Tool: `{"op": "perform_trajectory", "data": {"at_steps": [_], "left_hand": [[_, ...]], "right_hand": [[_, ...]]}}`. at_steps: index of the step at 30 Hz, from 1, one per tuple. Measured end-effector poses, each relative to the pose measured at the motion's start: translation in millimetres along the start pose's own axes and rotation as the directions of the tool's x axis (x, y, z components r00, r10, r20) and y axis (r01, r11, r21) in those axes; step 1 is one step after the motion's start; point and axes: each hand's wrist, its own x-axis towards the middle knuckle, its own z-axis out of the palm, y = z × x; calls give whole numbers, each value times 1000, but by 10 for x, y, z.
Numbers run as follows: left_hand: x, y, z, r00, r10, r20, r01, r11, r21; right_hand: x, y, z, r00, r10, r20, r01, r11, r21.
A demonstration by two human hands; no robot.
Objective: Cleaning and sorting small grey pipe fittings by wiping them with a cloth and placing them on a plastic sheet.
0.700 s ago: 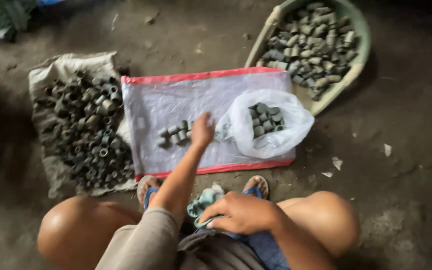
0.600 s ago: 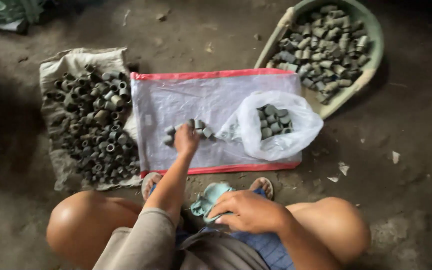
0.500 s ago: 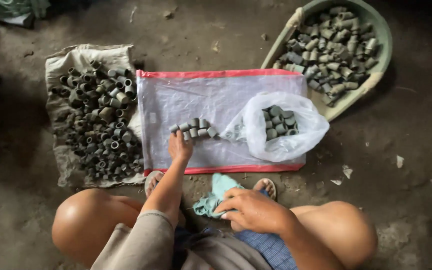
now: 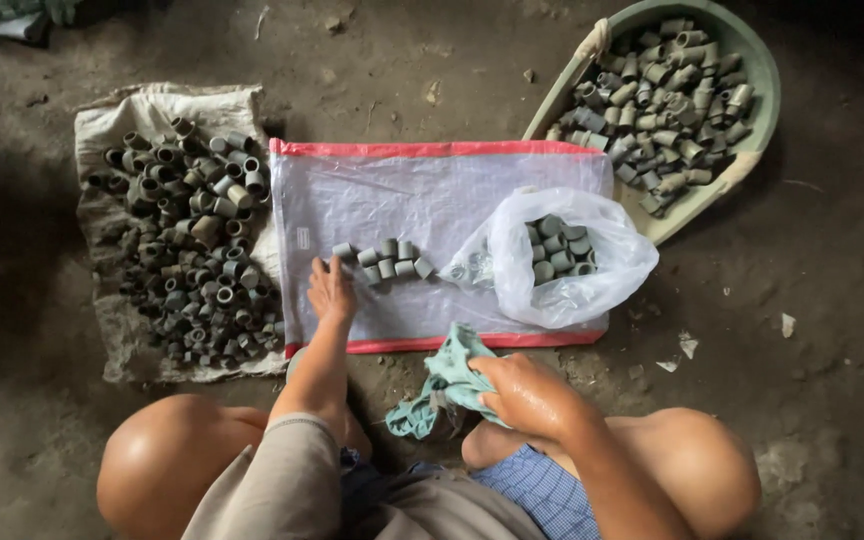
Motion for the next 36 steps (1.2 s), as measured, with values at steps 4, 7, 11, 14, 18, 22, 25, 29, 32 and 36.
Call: {"op": "perform_trajectory", "data": {"at_steps": [4,7,11,14,18,22,25,29,32,36], "left_hand": [[224,-269,374,999,0,-45,4,996,91],[119,-277,511,995,-45,-87,42,998,-36],[55,-62,857,891,-449,-64,234,577,-783],[-303,578,304,883,-383,272,356,168,-919],[-782,1179,-138,996,26,83,66,387,-920],[-1289,1646,-897,976,218,23,-59,362,-930],[-1342,1613,-903,952,306,23,-131,472,-872],[-1528,1467,-875,915,401,48,-129,402,-907],[-1680,1528,-1065,862,481,157,58,214,-975],[-1913,1762,-1427,833,540,122,296,-247,-923]], "right_hand": [[117,58,2,999,47,-1,-47,998,-51],[118,50,-95,999,51,3,-51,998,-30],[63,1,-251,993,69,-95,-54,986,160],[144,92,-270,980,94,-178,-38,954,297],[309,283,-193,935,100,-341,77,880,469],[186,-61,-140,911,-7,-412,236,828,509],[300,80,58,857,-189,-479,325,920,220],[519,255,279,843,-196,-501,438,790,429],[236,-63,73,805,-152,-574,512,665,544],[213,-272,-17,669,300,-679,488,512,707]]}}
